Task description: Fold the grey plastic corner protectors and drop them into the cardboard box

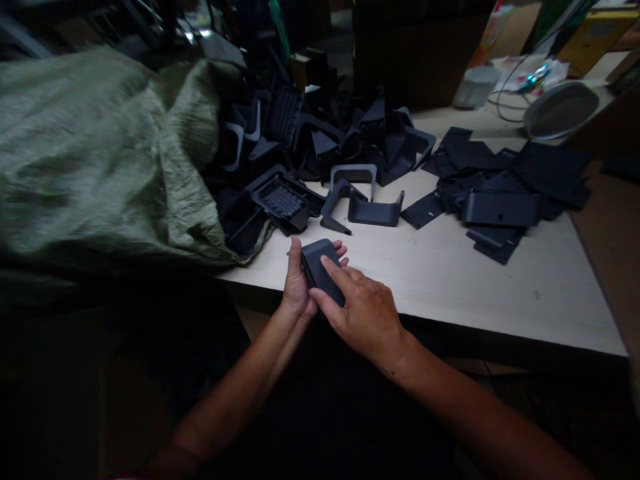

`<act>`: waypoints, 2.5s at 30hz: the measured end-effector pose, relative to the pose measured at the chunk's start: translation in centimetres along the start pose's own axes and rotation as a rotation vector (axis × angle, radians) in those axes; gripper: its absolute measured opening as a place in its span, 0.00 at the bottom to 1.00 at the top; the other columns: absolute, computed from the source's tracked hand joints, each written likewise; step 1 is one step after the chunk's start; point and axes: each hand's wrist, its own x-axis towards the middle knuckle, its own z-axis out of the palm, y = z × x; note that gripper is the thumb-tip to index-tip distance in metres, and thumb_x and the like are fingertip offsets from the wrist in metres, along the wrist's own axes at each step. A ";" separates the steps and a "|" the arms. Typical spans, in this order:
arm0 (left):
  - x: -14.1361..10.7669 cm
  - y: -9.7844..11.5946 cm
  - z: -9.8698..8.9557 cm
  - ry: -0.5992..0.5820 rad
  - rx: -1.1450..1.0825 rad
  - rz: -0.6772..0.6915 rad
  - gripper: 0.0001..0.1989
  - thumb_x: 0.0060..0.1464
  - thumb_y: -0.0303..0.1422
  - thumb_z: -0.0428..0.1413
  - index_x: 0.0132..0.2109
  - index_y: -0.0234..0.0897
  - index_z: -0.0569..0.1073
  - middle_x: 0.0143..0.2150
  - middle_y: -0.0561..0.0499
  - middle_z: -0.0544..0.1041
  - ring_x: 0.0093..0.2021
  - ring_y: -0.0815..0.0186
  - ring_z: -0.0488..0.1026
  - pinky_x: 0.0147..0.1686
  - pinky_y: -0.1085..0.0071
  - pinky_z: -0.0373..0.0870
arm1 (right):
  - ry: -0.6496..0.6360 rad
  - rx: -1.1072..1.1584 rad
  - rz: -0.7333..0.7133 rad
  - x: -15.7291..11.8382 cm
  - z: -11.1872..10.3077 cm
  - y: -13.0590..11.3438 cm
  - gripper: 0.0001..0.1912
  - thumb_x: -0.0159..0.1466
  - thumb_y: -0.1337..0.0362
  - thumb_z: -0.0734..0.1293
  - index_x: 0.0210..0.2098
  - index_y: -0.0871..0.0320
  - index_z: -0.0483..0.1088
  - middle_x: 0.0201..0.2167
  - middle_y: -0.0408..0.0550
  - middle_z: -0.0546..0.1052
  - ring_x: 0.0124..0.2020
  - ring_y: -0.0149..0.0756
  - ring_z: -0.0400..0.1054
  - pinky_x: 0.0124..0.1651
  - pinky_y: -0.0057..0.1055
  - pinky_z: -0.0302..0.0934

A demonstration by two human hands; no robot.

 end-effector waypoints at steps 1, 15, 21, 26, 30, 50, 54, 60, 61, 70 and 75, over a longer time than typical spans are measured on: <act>0.0 0.0 0.0 0.006 0.002 0.004 0.41 0.56 0.66 0.54 0.45 0.29 0.84 0.47 0.37 0.85 0.53 0.53 0.81 0.62 0.60 0.71 | -0.005 -0.010 0.006 0.0 0.0 -0.1 0.31 0.73 0.52 0.69 0.70 0.59 0.67 0.60 0.62 0.77 0.58 0.58 0.75 0.61 0.55 0.70; -1.4 -0.5 0.4 -0.336 -0.008 0.079 0.33 0.48 0.53 0.67 0.54 0.35 0.80 0.56 0.38 0.83 0.61 0.41 0.76 0.61 0.52 0.71 | -0.069 1.095 0.288 2.5 0.2 1.6 0.27 0.67 0.45 0.74 0.55 0.58 0.73 0.50 0.51 0.81 0.51 0.43 0.76 0.54 0.35 0.70; -1.4 1.5 1.1 -0.109 -0.146 -0.043 0.25 0.56 0.54 0.60 0.43 0.35 0.77 0.44 0.38 0.85 0.55 0.47 0.80 0.58 0.52 0.73 | -0.153 1.107 0.290 1.4 0.4 1.3 0.26 0.65 0.47 0.76 0.54 0.58 0.76 0.43 0.48 0.81 0.42 0.41 0.76 0.45 0.32 0.70; -1.7 2.2 2.0 -0.011 -0.077 0.011 0.09 0.55 0.38 0.59 0.32 0.40 0.68 0.25 0.53 0.77 0.41 0.56 0.82 0.53 0.57 0.76 | 0.007 1.031 0.233 0.7 0.9 0.6 0.25 0.61 0.49 0.79 0.51 0.58 0.77 0.46 0.49 0.79 0.48 0.45 0.73 0.53 0.37 0.69; -1.9 1.8 2.3 -0.044 -0.048 0.047 0.11 0.54 0.41 0.60 0.33 0.41 0.68 0.26 0.54 0.77 0.37 0.58 0.82 0.51 0.59 0.75 | 0.032 0.974 0.205 1.0 0.5 0.3 0.24 0.60 0.48 0.79 0.48 0.58 0.77 0.46 0.50 0.79 0.48 0.46 0.73 0.54 0.39 0.68; -0.1 5.8 -1.6 -0.460 0.973 0.299 0.27 0.61 0.50 0.60 0.22 0.38 0.65 0.21 0.58 0.58 0.24 0.71 0.55 0.26 0.69 0.50 | -0.033 0.414 0.076 1.8 -3.6 2.9 0.14 0.69 0.51 0.73 0.37 0.56 0.82 0.33 0.43 0.82 0.35 0.36 0.74 0.39 0.29 0.61; -0.1 4.7 -1.9 -0.364 0.774 0.148 0.26 0.56 0.50 0.63 0.21 0.38 0.65 0.20 0.58 0.58 0.21 0.72 0.54 0.23 0.70 0.49 | 0.077 0.565 0.147 1.3 -2.5 3.6 0.17 0.70 0.52 0.72 0.31 0.57 0.82 0.27 0.44 0.80 0.29 0.35 0.72 0.34 0.28 0.61; -0.9 4.0 -1.5 -0.277 0.591 0.057 0.23 0.54 0.48 0.64 0.23 0.38 0.65 0.20 0.58 0.59 0.20 0.72 0.54 0.21 0.71 0.50 | 0.104 0.653 0.173 2.6 -2.2 3.9 0.23 0.65 0.47 0.75 0.26 0.60 0.81 0.21 0.44 0.75 0.23 0.31 0.65 0.26 0.27 0.56; -0.9 3.9 -1.6 -0.272 0.583 0.070 0.23 0.55 0.48 0.64 0.24 0.38 0.66 0.20 0.58 0.59 0.20 0.72 0.55 0.21 0.72 0.51 | 0.068 0.663 0.172 3.1 -2.4 4.1 0.24 0.65 0.45 0.75 0.25 0.60 0.80 0.20 0.44 0.74 0.22 0.31 0.64 0.25 0.27 0.54; 0.0 3.5 -3.3 -0.248 0.592 0.081 0.21 0.50 0.47 0.69 0.29 0.35 0.73 0.24 0.56 0.66 0.24 0.72 0.62 0.24 0.75 0.58 | 0.208 0.411 0.097 5.9 -4.0 5.9 0.21 0.69 0.48 0.72 0.29 0.59 0.81 0.25 0.44 0.77 0.27 0.32 0.68 0.31 0.29 0.57; 0.3 4.4 -3.6 -0.042 0.439 0.333 0.18 0.51 0.46 0.68 0.37 0.33 0.80 0.30 0.51 0.74 0.29 0.68 0.69 0.30 0.74 0.66 | 0.395 0.454 0.216 4.3 -4.8 5.3 0.20 0.68 0.47 0.74 0.32 0.59 0.82 0.25 0.47 0.79 0.27 0.36 0.73 0.33 0.31 0.63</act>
